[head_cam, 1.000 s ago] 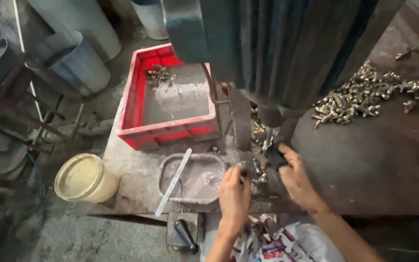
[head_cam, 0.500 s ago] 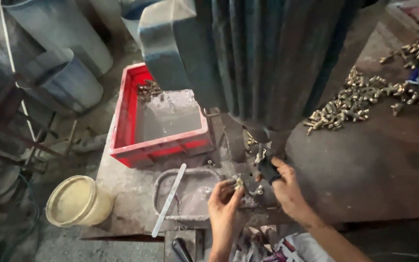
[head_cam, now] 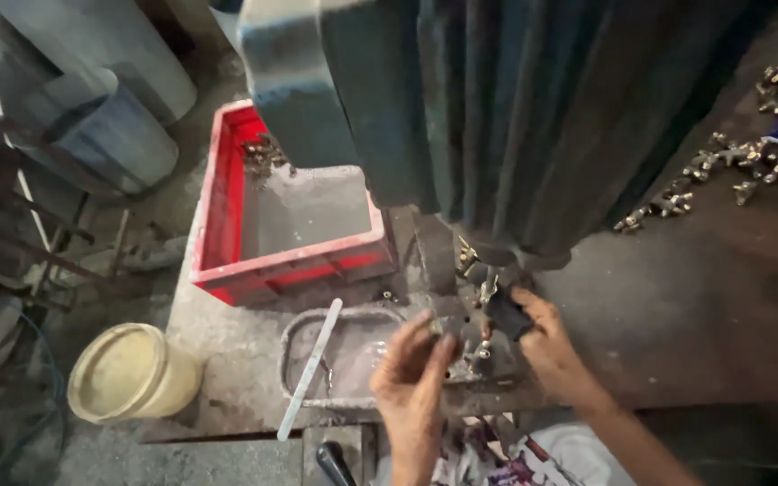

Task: The person picks up brass fittings one at a time from the workbench, places each in a jig under a bench drill press, and operates the press to drill the part. They dip the drilled fitting in a water tray and place it in a red crate, repeating the cycle.

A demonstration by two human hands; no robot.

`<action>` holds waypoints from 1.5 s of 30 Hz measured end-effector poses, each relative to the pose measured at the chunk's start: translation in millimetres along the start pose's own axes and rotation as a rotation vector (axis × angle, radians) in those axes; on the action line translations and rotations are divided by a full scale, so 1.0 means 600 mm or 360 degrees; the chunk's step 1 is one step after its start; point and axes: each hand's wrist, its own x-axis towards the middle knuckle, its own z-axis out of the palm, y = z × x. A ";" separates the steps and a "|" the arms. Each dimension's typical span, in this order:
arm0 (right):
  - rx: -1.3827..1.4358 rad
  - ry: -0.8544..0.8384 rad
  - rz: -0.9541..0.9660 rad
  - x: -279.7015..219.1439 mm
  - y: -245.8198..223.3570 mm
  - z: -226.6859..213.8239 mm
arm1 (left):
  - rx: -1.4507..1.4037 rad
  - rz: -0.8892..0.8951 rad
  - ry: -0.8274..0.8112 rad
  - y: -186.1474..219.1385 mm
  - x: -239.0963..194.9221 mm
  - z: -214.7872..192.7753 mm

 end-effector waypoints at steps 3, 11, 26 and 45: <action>-0.0103 0.0113 0.0242 0.004 0.107 -0.056 | 0.0374 0.0964 0.0122 0.043 0.007 0.027; -0.0683 -0.0048 0.0044 -0.022 0.201 -0.122 | 0.1410 0.1338 -0.0453 -0.046 0.086 -0.008; -0.2087 -0.0841 -0.0136 -0.112 0.091 -0.084 | 0.0545 0.0036 -0.0761 -0.049 0.054 -0.151; -0.0280 0.0350 -0.0056 -0.010 0.146 -0.027 | 0.0738 0.0813 -0.0368 -0.041 0.064 0.046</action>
